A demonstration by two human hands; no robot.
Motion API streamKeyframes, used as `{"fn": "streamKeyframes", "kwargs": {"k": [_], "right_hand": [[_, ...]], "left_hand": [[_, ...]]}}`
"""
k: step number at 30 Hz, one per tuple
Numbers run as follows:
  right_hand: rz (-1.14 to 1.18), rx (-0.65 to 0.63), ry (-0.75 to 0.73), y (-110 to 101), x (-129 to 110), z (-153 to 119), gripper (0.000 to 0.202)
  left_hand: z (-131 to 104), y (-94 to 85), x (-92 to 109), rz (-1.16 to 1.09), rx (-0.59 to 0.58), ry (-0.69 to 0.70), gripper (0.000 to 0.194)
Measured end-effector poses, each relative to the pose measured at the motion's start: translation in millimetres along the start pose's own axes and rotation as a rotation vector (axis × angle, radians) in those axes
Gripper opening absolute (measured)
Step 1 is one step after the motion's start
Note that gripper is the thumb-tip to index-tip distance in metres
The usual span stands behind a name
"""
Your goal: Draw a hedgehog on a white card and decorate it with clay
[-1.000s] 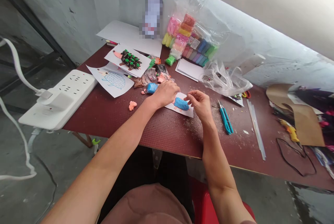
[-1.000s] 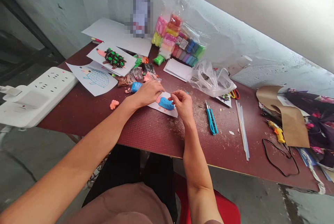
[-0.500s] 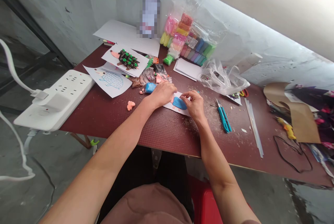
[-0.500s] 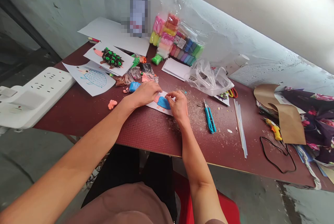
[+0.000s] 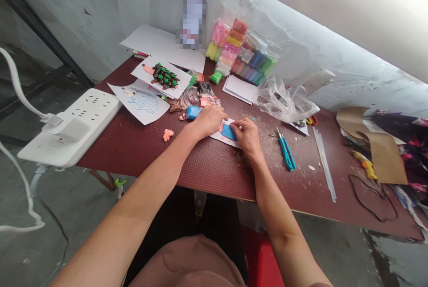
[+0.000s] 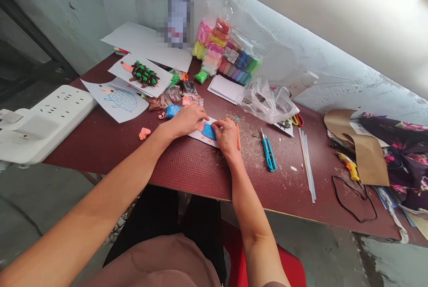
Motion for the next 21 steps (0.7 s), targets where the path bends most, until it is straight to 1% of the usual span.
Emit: {"fn": "streamKeyframes", "kwargs": {"k": [5, 12, 17, 21], "right_hand": [[-0.075, -0.022, -0.061, -3.8, -2.7, -6.8, 0.024], [-0.202, -0.042, -0.143, -8.5, -8.1, -13.9, 0.038], [-0.245, 0.002, -0.169, -14.3, -8.2, -14.7, 0.042], [-0.290, -0.008, -0.222, -13.0, -11.5, -17.9, 0.042]], "left_hand": [[-0.5, 1.6, -1.6, -0.005, -0.020, 0.003, 0.029], [-3.0, 1.9, 0.5, 0.032, -0.084, -0.006, 0.031], [-4.7, 4.0, 1.3, 0.056, -0.095, 0.011, 0.032], [-5.5, 3.1, 3.5, 0.053, -0.101, 0.002, 0.034]]}}
Point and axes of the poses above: each hand's wrist, its own z-axis towards the middle knuckle, its own y-axis out of the palm, x = y × z, the point moved 8 cm from there along z, towards the middle knuckle, and after that the axes turned 15 degrees about x, right-handed, at the moved point
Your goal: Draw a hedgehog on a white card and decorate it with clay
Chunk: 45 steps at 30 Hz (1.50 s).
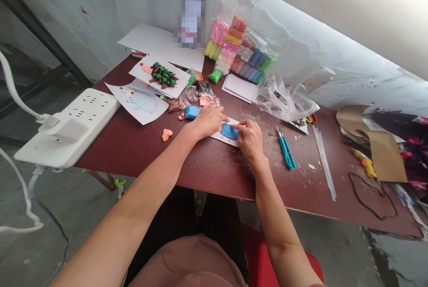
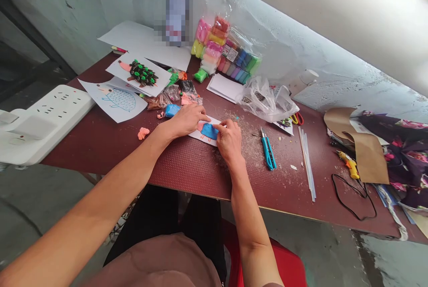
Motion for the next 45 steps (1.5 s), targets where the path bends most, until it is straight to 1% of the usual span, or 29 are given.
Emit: {"fn": "streamKeyframes", "kwargs": {"k": [5, 8, 14, 17, 20, 23, 26, 31, 38, 41, 45], "right_hand": [[-0.083, 0.001, -0.030, -0.9, -1.3, -2.6, 0.040], [-0.088, 0.003, -0.033, -2.1, -1.9, -3.5, 0.042], [-0.120, -0.040, -0.020, -1.1, -3.2, -4.8, 0.043], [-0.103, -0.039, 0.002, -1.5, -2.5, -4.5, 0.043], [-0.058, -0.018, 0.013, -1.2, -3.4, -3.8, 0.049], [-0.032, -0.027, 0.006, 3.3, -5.2, -3.8, 0.053], [-0.033, -0.042, 0.000, 7.8, -5.3, -4.3, 0.052], [-0.010, 0.007, 0.003, 3.3, -5.3, -3.5, 0.054], [-0.029, -0.054, -0.032, 8.2, -16.1, -2.2, 0.050], [-0.008, -0.027, -0.025, 8.4, -15.6, -1.9, 0.052], [0.022, 0.048, 0.027, 2.5, -6.6, -2.1, 0.053]], "left_hand": [[-2.1, -4.7, 5.6, -0.004, -0.026, -0.045, 0.038], [-3.1, -5.8, 8.4, 0.006, -0.047, -0.039, 0.040], [-3.8, -4.0, 6.4, 0.007, -0.080, -0.044, 0.038], [-3.5, -3.2, 4.0, -0.008, -0.071, -0.036, 0.038], [-2.8, -1.6, 0.1, -0.022, -0.048, -0.020, 0.038], [-1.9, 0.3, -2.5, -0.032, -0.020, 0.009, 0.033], [-1.3, 1.8, -3.3, -0.035, -0.011, 0.023, 0.028], [-0.9, -0.3, -2.4, -0.018, -0.015, 0.013, 0.026], [-0.7, -0.6, -2.6, -0.035, -0.016, 0.008, 0.024], [-0.6, -0.3, -3.5, -0.018, -0.018, 0.001, 0.026], [-1.1, -1.4, -2.2, -0.025, -0.035, 0.002, 0.027]]}}
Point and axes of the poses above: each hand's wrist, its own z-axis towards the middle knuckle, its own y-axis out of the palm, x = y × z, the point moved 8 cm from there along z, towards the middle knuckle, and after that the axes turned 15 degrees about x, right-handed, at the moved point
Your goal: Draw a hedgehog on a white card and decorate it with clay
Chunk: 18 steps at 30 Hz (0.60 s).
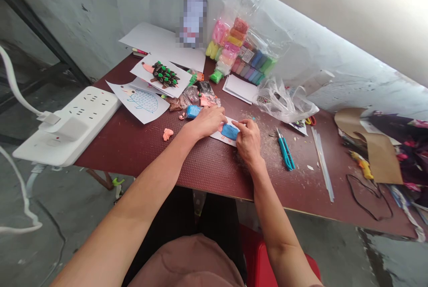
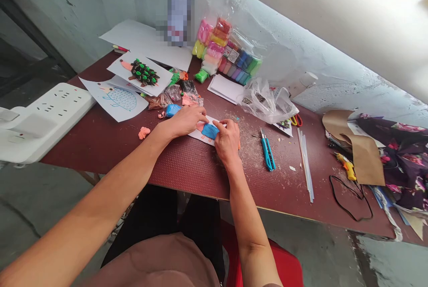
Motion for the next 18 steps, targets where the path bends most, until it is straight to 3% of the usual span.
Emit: {"fn": "streamKeyframes", "kwargs": {"k": [6, 12, 18], "right_hand": [[-0.047, -0.061, -0.014, 3.4, 1.5, -2.0, 0.049], [-0.023, 0.008, 0.011, -3.1, 5.2, -2.0, 0.054], [-0.036, -0.006, 0.024, -5.4, 7.0, -3.2, 0.050]], "left_hand": [[-0.3, -1.4, 0.7, -0.012, 0.013, -0.004, 0.027], [-0.7, 0.1, 1.6, 0.009, 0.006, 0.004, 0.030], [-1.9, -0.1, 6.2, 0.014, 0.034, -0.002, 0.036]]}}
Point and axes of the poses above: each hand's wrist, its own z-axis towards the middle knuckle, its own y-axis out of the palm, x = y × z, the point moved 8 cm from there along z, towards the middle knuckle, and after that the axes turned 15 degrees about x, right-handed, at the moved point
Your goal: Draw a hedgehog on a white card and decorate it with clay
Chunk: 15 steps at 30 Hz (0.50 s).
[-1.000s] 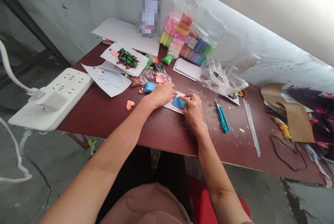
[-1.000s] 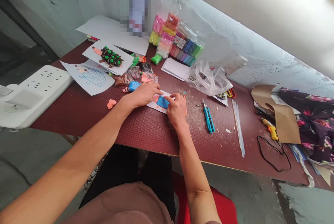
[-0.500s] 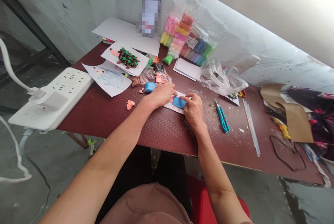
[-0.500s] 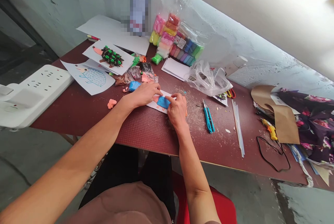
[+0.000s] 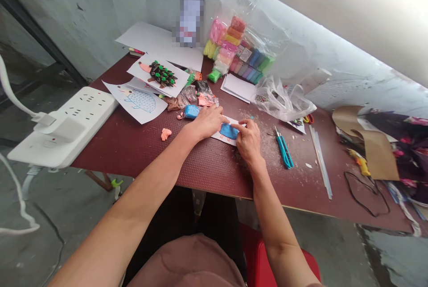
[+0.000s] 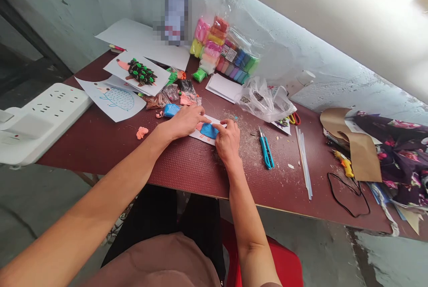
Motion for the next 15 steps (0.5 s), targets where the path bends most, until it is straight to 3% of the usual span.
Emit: {"fn": "streamKeyframes", "kwargs": {"k": [11, 15], "right_hand": [[-0.015, 0.056, 0.021, -8.7, 7.9, -4.8, 0.049], [-0.023, 0.017, 0.003, -7.2, 6.5, -7.5, 0.049]], "left_hand": [[-1.8, -2.2, 6.2, -0.029, -0.105, -0.079, 0.038], [-1.8, -0.7, 5.6, -0.008, -0.097, -0.053, 0.042]]}}
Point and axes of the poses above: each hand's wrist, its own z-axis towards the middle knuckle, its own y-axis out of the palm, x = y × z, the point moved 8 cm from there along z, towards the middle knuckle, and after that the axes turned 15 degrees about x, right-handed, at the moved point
